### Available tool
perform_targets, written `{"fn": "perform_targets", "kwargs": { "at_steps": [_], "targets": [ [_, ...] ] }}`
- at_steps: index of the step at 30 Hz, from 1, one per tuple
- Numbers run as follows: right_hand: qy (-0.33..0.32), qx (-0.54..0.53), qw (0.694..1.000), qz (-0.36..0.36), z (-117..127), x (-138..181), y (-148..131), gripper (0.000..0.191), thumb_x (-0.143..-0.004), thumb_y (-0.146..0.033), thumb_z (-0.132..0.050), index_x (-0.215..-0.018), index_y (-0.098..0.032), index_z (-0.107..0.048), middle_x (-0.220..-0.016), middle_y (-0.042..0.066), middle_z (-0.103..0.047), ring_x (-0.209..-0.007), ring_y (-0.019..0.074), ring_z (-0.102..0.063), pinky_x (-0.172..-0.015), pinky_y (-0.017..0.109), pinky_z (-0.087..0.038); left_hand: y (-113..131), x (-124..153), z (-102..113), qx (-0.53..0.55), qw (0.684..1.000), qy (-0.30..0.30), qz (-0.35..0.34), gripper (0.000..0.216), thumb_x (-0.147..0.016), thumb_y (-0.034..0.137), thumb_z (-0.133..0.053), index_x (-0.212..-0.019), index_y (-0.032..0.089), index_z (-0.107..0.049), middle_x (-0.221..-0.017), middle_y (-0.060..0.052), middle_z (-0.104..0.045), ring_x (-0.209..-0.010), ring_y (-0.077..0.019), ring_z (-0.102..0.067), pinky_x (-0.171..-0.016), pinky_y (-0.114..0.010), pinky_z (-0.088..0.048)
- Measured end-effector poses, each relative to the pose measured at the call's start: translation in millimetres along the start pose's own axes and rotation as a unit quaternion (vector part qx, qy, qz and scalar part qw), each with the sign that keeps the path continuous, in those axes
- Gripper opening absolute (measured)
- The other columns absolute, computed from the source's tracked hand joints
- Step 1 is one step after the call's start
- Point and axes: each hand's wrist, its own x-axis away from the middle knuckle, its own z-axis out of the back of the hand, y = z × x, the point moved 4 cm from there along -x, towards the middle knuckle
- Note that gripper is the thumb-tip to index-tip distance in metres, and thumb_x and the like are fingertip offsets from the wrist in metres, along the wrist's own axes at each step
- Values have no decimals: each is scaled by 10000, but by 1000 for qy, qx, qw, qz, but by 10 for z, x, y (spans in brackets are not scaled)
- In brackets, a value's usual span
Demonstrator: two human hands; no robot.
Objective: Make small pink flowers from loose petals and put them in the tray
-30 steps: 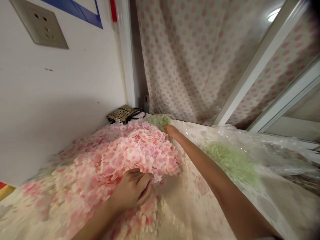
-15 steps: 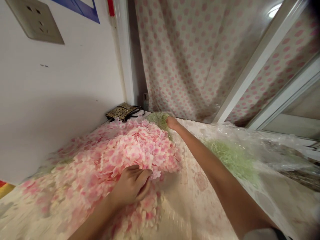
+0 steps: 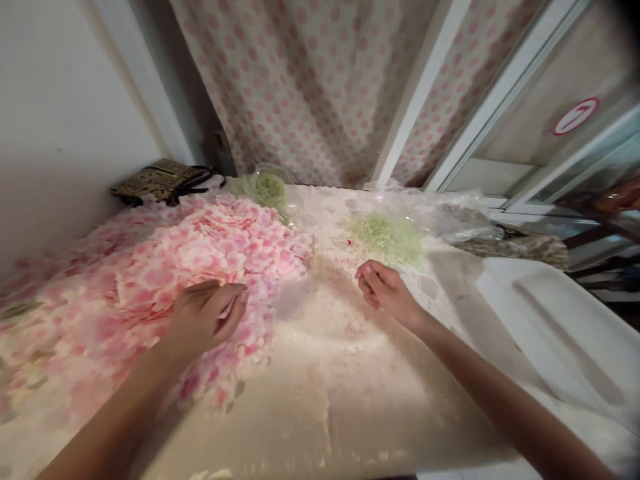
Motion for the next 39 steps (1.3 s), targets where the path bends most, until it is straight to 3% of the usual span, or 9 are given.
{"fn": "perform_targets", "kwargs": {
  "at_steps": [4, 7, 10, 14, 19, 25, 30, 35, 39],
  "targets": [
    [22, 7, 999, 30, 25, 198, 296, 273, -886, -452, -405, -778, -217, -491, -661, -13, -508, -509, 93, -455, -472, 224, -373, 95, -59, -63, 7, 1000, 9, 18, 60, -822, 148, -484, -808, 202, -507, -431, 70, -410, -350, -81, -403, -416, -199, -340],
    [2, 20, 998, 54, 33, 212, 300, 226, -879, -381, -455, -774, -212, -562, -803, 24, -613, -748, 130, -572, -701, 264, -440, 199, -64, -190, 6, 1000, -29, -2, 64, -812, 161, -489, -772, 204, -513, -425, 58, -454, -363, -97, -446, -417, -212, -343],
    [-20, 18, 998, 65, 64, 257, 254, 162, -881, -337, -458, -913, -234, -579, -912, 29, -665, -883, 148, -609, -802, 286, -444, 324, -90, -307, 7, 998, -69, -14, 81, -822, 183, -472, -761, 198, -523, -457, 35, -532, -392, -111, -497, -432, -219, -358],
    [-4, 25, 997, 73, 136, 297, 243, 167, -871, -331, -473, -978, -238, -559, -927, 34, -673, -876, 155, -624, -760, 276, -468, 541, -267, -412, 11, 995, -102, 7, 164, -877, 185, -398, -761, 175, -514, -477, 39, -544, -376, -90, -477, -426, -198, -340],
    [45, 86, 992, 85, 226, 283, 250, 190, -861, -338, -471, -867, -217, -617, -690, 7, -597, -583, 127, -527, -595, 257, -414, 786, -464, -575, 8, 992, -124, 21, 241, -913, 173, -334, -746, 153, -506, -491, 36, -537, -380, -79, -470, -431, -188, -329],
    [25, 130, 987, 97, 251, 291, 214, 266, -888, -261, -373, -1084, -224, -550, -733, 3, -562, -635, 121, -530, -599, 243, -398, 825, -278, -706, -14, 993, -105, -44, 180, -871, 179, -394, -762, 150, -533, -459, 30, -545, -395, -117, -510, -493, -239, -375],
    [28, 148, 985, 81, 271, 294, 228, 153, -862, -305, -453, -951, -222, -546, -604, -36, -506, -538, 105, -470, -517, 217, -355, 854, -205, -647, -16, 995, -86, -55, 123, -865, 148, -421, -788, 155, -517, -505, 25, -584, -415, -114, -524, -498, -242, -376],
    [51, 174, 981, 70, 305, 333, 148, 230, -896, -359, -395, -925, -216, -573, -573, -49, -375, -502, 92, -343, -493, 227, -268, 949, -208, -612, 21, 994, -89, -55, 109, -869, 137, -418, -807, 162, -505, -505, 33, -578, -398, -102, -479, -482, -240, -361],
    [16, 20, 999, 21, 298, 325, 147, 199, -887, -328, -404, -886, -206, -561, -625, -44, -368, -525, 86, -335, -502, 227, -280, 973, -183, -621, 26, 994, -94, -58, 100, -868, 140, -414, -839, 165, -505, -547, 21, -609, -410, -106, -480, -485, -245, -369]
  ]
}}
